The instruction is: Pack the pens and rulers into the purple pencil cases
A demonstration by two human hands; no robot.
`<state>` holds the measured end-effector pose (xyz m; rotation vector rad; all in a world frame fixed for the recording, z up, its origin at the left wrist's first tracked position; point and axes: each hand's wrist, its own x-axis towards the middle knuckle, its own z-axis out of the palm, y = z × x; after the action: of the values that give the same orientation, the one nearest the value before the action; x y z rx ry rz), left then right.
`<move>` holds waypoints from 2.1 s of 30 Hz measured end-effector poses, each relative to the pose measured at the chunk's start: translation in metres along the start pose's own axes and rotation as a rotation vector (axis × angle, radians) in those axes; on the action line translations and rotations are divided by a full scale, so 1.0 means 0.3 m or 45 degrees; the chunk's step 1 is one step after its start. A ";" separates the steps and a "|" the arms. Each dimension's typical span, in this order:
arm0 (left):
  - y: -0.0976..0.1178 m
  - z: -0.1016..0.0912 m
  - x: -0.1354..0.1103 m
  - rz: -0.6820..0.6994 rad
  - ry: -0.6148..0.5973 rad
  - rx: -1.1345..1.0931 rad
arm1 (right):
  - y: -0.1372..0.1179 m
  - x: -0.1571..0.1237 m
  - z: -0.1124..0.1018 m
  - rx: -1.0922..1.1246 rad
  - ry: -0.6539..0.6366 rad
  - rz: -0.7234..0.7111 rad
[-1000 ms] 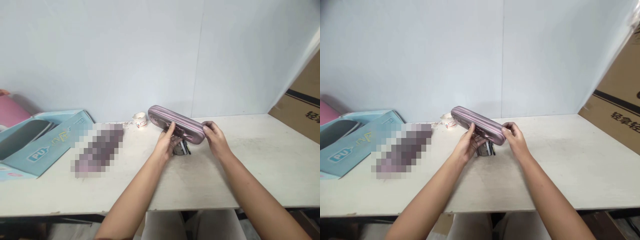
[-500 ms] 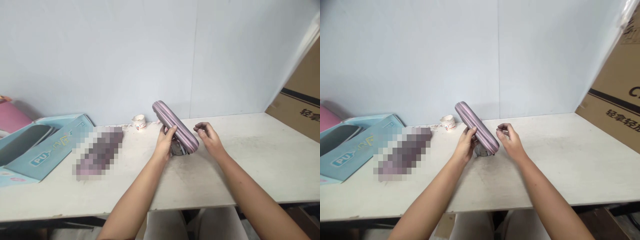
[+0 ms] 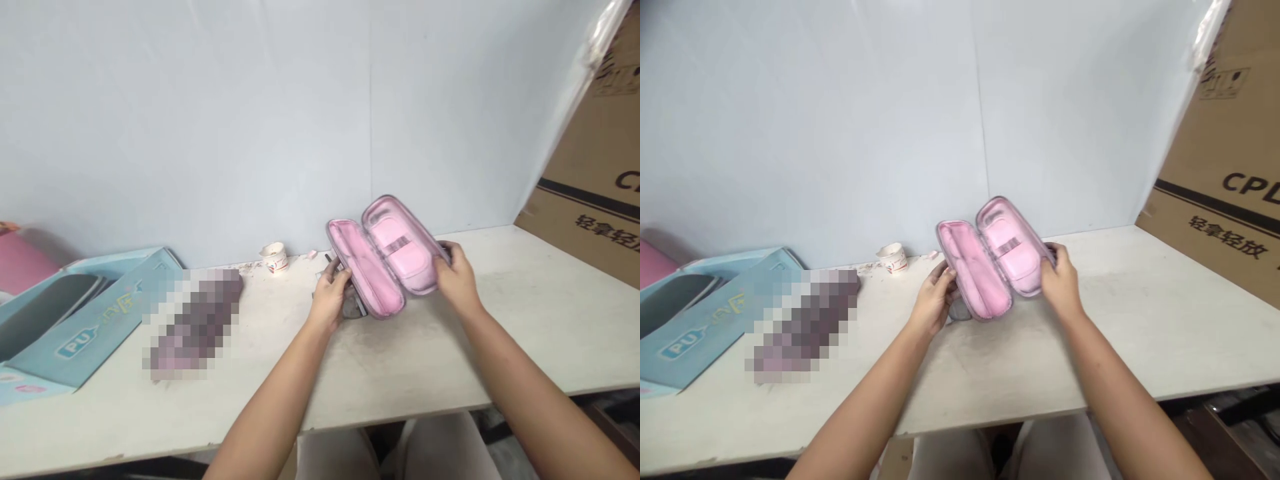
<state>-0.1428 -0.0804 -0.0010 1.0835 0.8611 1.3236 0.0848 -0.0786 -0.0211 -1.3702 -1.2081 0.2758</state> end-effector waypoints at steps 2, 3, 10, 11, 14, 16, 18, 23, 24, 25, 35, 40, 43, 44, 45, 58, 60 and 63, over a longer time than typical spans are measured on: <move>-0.025 0.002 0.004 0.080 0.020 0.178 | 0.053 0.014 -0.060 -0.039 0.077 0.120; -0.040 0.006 0.002 0.155 -0.010 0.311 | 0.080 0.017 -0.089 -0.065 0.090 0.166; -0.118 0.090 -0.092 0.681 -0.722 1.512 | 0.256 0.015 -0.229 -0.228 0.130 0.359; -0.123 0.102 -0.106 0.692 -0.803 1.615 | 0.269 0.015 -0.240 -0.267 0.122 0.369; -0.133 0.125 -0.127 0.686 -0.900 1.809 | 0.272 0.010 -0.253 -0.510 0.079 0.200; -0.138 0.129 -0.126 0.686 -0.893 1.868 | 0.243 -0.005 -0.242 -0.691 0.055 -0.072; -0.144 0.129 -0.121 0.691 -0.879 1.896 | 0.199 -0.032 -0.219 -0.767 -0.046 -0.335; -0.154 0.129 -0.122 0.709 -0.884 1.899 | 0.132 -0.092 -0.166 -0.679 -0.717 -0.700; -0.153 0.129 -0.124 0.713 -0.893 1.892 | 0.134 -0.093 -0.162 -0.685 -0.792 -0.726; -0.151 0.128 -0.124 0.721 -0.900 1.883 | 0.140 -0.090 -0.159 -0.697 -0.832 -0.740; -0.097 -0.057 -0.028 0.547 -0.477 1.994 | 0.142 0.009 -0.095 -0.768 -0.797 -0.716; -0.080 -0.154 0.019 0.256 -0.238 2.122 | 0.024 0.063 0.094 -0.812 -0.844 -0.814; -0.079 -0.178 0.030 0.163 -0.129 2.192 | -0.042 0.082 0.261 -0.822 -0.920 -0.795; -0.081 -0.182 0.031 0.149 -0.099 2.208 | -0.059 0.086 0.318 -0.842 -0.930 -0.750; -0.083 -0.185 0.033 0.143 -0.074 2.219 | -0.073 0.087 0.373 -0.858 -0.925 -0.718; -0.089 -0.182 0.036 0.353 0.144 2.106 | -0.115 0.075 0.628 -1.079 -0.779 -0.419; -0.074 -0.172 0.034 0.403 0.134 2.036 | -0.132 0.067 0.588 -1.093 -0.731 -0.414; -0.052 -0.154 0.026 0.487 0.110 1.888 | -0.173 0.027 0.502 -1.015 -0.635 -0.472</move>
<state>-0.1810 -0.0661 -0.0289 2.4027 1.8516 0.8772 -0.0524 0.0023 -0.0105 -1.7535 -2.1016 -0.1701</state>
